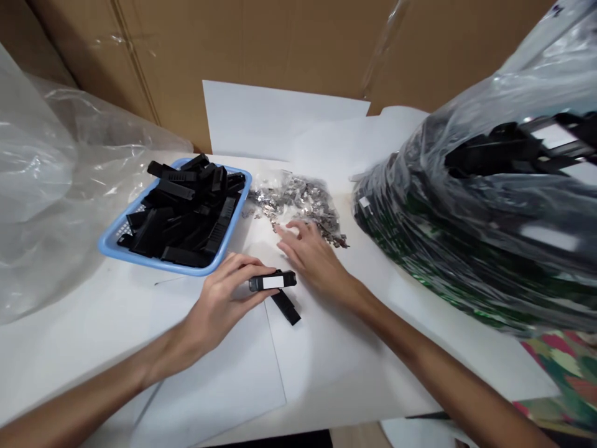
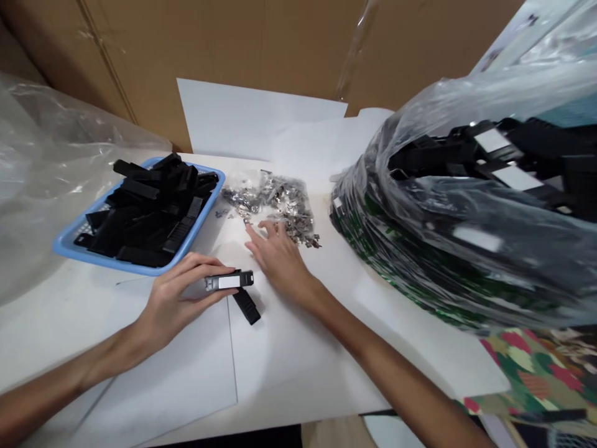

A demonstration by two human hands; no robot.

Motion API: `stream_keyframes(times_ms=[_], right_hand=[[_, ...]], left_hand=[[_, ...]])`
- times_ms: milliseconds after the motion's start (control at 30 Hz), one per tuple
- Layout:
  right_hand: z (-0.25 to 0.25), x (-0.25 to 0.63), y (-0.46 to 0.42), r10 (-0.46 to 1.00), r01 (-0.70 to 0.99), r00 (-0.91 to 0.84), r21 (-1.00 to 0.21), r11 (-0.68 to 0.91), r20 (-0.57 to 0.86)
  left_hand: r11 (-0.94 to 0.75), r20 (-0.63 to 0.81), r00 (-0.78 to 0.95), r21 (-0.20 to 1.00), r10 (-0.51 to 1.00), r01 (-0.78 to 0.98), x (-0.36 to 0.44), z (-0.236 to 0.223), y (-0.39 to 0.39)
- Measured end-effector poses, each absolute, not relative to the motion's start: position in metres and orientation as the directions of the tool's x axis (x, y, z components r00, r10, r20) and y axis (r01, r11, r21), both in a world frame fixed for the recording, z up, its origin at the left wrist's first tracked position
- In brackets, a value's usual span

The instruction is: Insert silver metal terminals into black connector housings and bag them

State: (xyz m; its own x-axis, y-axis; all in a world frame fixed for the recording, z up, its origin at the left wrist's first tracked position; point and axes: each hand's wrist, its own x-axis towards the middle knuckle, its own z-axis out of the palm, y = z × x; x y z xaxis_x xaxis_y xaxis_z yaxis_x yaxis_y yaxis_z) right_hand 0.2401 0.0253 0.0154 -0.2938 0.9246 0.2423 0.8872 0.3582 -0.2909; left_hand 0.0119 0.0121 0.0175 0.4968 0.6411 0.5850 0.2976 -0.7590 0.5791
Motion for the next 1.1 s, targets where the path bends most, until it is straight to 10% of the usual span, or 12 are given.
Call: stream_keyframes(times_ms=[133, 767, 967, 1100], right_hand=[[-0.011, 0.232, 0.03, 0.893, 0.911, -0.294, -0.182, 0.37, 0.342], [-0.003, 0.241, 0.006, 0.848, 0.778, 0.032, -0.546, 0.311, 0.528], [0.027, 0.245, -0.009, 0.946, 0.415, 0.07, -0.872, 0.26, 0.316], [0.034, 0.241, -0.014, 0.978, 0.264, -0.004, -0.943, 0.204, 0.21]], left_hand=[[-0.764, 0.595, 0.492, 0.576, 0.636, 0.29, 0.011, 0.02, 0.011], [-0.719, 0.573, 0.455, 0.639, 0.682, 0.274, 0.014, 0.028, 0.007], [-0.188, 0.134, 0.404, 0.977, 0.905, 0.099, 0.02, 0.037, 0.001], [0.025, 0.004, 0.513, 0.998, 0.858, -0.05, 0.02, 0.039, 0.004]])
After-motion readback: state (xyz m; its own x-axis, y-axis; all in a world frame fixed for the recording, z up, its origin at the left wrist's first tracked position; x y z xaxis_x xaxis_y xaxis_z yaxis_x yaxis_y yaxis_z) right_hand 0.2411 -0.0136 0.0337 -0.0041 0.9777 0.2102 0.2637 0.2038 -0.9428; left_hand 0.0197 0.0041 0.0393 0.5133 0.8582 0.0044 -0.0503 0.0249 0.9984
